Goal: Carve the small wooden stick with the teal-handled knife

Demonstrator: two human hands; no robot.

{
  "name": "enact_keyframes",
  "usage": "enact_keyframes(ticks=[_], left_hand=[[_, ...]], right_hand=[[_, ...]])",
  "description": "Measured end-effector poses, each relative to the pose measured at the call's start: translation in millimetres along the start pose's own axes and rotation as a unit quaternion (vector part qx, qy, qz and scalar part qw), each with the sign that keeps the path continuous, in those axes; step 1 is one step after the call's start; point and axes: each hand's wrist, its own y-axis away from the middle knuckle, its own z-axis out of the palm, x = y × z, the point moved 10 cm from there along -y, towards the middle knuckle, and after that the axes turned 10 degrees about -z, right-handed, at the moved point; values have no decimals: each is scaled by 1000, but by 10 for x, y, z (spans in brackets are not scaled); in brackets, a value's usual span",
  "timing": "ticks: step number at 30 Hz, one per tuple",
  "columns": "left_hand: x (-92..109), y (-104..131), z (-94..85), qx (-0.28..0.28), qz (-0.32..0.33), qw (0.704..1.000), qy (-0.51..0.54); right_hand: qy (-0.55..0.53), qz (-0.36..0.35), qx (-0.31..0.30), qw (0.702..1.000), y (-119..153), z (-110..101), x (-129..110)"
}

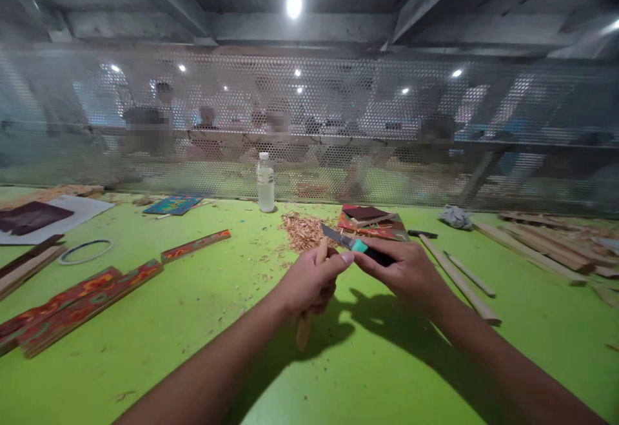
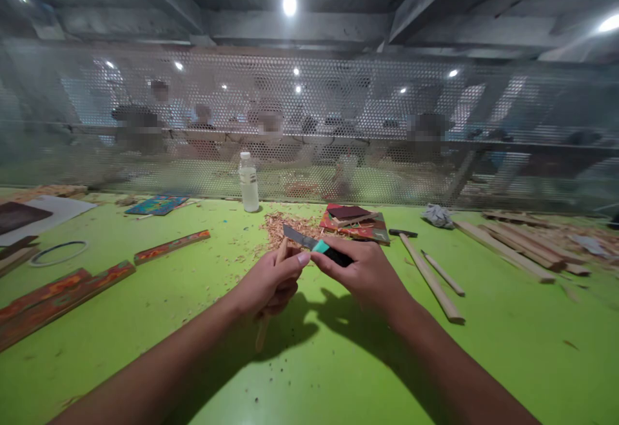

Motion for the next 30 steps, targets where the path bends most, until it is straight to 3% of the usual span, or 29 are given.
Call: enact_keyframes(ticks=[16,23,30], left_hand=[[-11,-20,-24,-1,-1,1000,-1],[13,-17,-52,32,20,997,-62],[43,-5,-153,86,56,989,-110]], right_hand=[[-19,-21,-31,999,-24,49,-88],[-45,-72,-82,993,-46,161,-216],[-33,-76,-80,993,-28,178,-205]])
